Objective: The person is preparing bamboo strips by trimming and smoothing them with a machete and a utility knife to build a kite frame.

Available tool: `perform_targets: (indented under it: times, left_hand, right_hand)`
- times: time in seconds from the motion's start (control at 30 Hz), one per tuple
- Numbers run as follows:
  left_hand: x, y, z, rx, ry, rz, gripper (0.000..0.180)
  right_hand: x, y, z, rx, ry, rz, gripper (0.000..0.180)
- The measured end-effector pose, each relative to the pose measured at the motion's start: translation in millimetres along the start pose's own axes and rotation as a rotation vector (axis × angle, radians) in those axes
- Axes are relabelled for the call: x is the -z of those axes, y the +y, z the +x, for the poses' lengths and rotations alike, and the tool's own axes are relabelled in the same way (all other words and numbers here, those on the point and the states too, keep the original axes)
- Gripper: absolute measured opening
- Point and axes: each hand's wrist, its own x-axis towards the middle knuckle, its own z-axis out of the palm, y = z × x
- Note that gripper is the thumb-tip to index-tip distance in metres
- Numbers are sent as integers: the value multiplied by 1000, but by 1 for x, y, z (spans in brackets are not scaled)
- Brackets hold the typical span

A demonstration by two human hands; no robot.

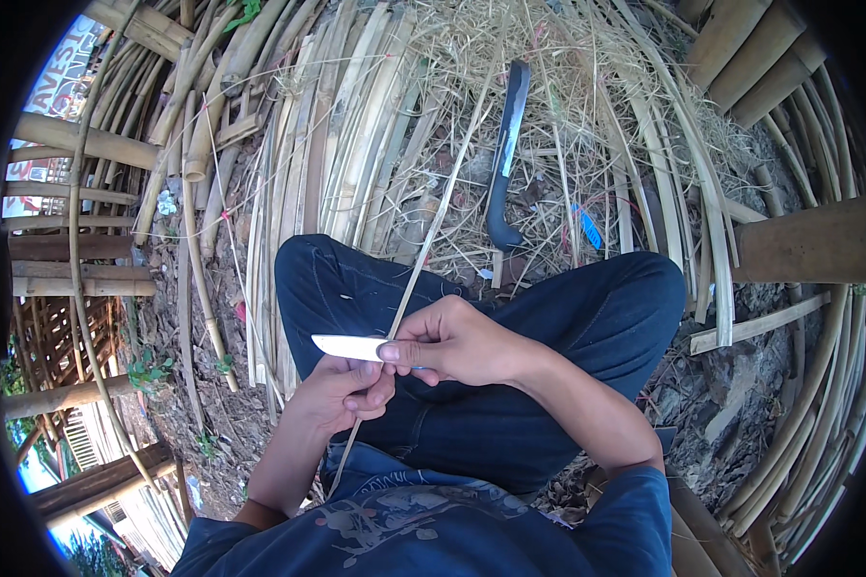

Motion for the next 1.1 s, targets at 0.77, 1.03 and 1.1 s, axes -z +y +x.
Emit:
perform_targets:
  times: [0.77,1.03,1.1]
  left_hand:
    - [-20,2,-2,-152,253,188,19]
    - [-11,6,-17,-116,319,239,18]
    - [-8,5,-17,-121,315,233,18]
  right_hand:
    - [11,-4,-4,59,169,-32,27]
    - [35,-5,-5,75,514,-13,29]
    - [44,-5,-4,93,524,-53,28]
